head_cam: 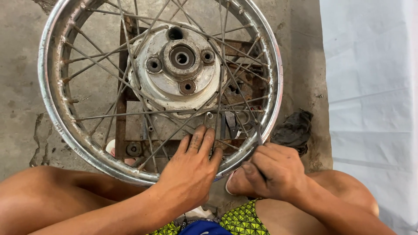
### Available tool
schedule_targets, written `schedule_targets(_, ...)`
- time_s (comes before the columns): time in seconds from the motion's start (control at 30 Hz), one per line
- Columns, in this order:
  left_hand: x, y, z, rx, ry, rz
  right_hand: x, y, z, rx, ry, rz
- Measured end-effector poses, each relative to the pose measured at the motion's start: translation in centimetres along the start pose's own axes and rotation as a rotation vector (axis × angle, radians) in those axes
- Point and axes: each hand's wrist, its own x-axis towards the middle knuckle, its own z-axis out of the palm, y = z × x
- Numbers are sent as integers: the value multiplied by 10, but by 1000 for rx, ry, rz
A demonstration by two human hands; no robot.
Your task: The person sits on the floor in front of a motorcycle wheel placed on a metal stand and uses a small spoke wrench to tighten spoke nipples around the rim, working on different spokes one at a time while steadying the wheel with the other hand.
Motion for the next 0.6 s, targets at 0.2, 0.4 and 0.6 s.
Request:
schedule_targets(0.2, -2, 2, -3, 8, 39, -15, 2, -6, 15, -118, -109, 58)
schedule_targets(0.4, -1, 2, -9, 13, 19, -9, 3, -8, 18, -132, -46, 201)
schedule_targets(0.6, -5, 4, -8, -68, -30, -39, 17, -6, 24, -168, 72, 253)
